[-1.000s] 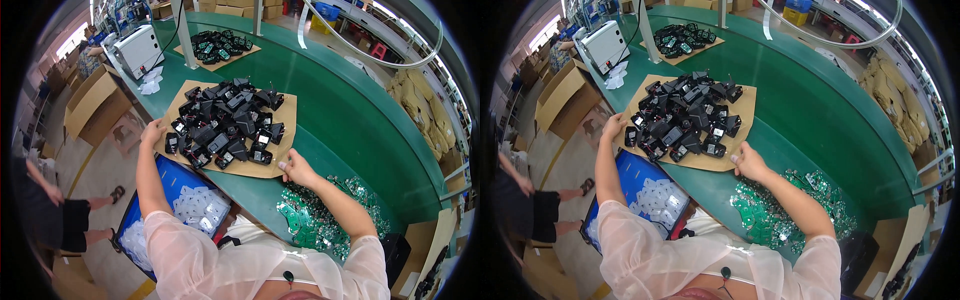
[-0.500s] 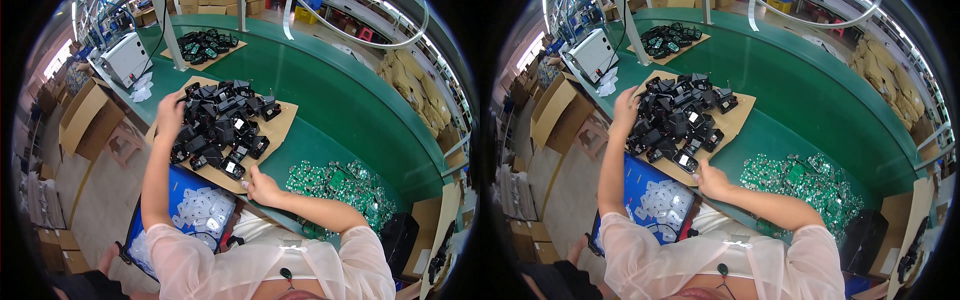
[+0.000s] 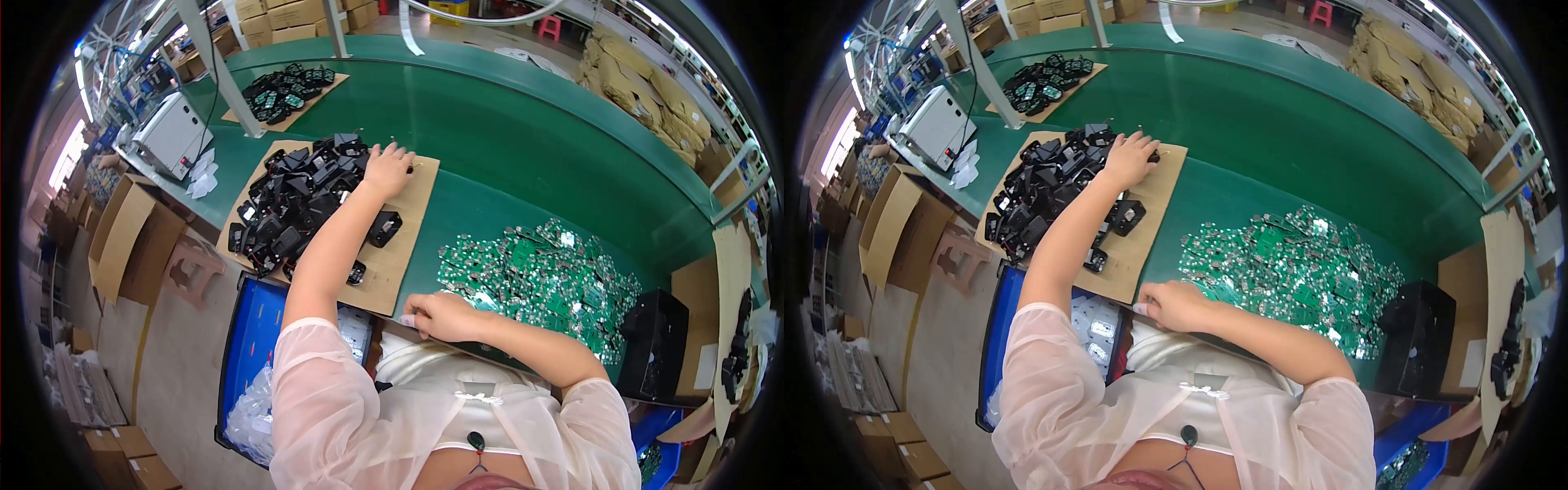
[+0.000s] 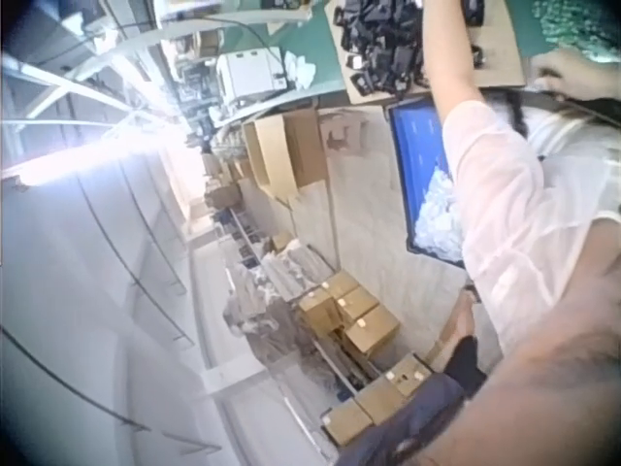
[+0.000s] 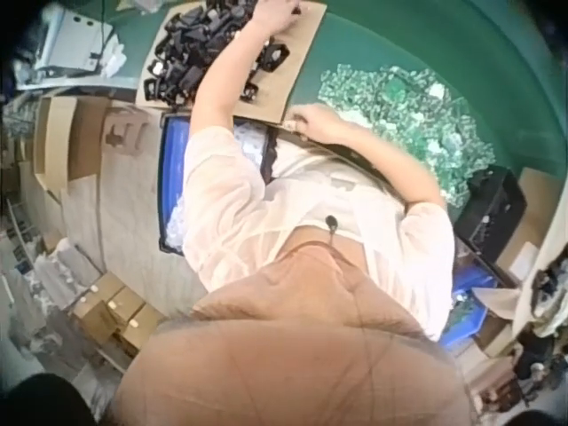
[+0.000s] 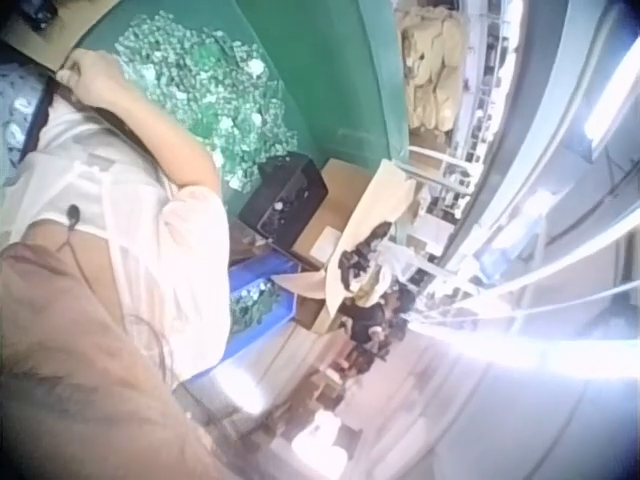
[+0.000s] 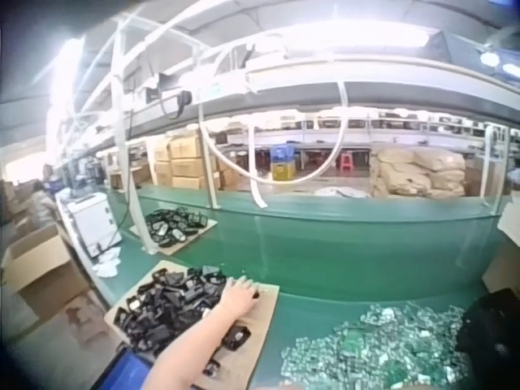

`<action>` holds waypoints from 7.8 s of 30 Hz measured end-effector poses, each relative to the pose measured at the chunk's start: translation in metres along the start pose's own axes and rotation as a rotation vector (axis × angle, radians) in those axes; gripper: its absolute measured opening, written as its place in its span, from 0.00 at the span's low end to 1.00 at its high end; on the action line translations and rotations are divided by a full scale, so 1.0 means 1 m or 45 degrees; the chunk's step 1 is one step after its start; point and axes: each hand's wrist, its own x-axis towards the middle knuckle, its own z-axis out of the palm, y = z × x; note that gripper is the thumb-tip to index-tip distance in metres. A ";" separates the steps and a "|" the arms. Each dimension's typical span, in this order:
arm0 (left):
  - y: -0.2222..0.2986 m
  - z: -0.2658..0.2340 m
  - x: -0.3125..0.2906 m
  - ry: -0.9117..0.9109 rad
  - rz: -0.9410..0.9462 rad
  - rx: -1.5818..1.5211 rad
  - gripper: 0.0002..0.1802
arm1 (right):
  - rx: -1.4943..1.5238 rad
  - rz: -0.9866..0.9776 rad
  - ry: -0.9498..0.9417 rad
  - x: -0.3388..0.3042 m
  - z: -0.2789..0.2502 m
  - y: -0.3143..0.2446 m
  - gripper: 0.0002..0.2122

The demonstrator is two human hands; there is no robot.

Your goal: The person inserts small printed circuit boards into plastic housings by hand on an assembly line.

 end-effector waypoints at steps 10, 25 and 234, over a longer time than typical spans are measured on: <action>0.004 0.016 -0.007 -0.216 -0.030 0.279 0.13 | 0.361 0.053 0.381 -0.115 -0.006 0.061 0.07; 0.149 -0.115 -0.104 -0.413 -0.392 -2.274 0.11 | -0.147 0.187 1.328 -0.124 -0.061 0.113 0.13; 0.203 -0.111 -0.146 0.395 -0.461 -1.436 0.31 | -0.527 -0.555 1.140 -0.088 -0.016 0.050 0.16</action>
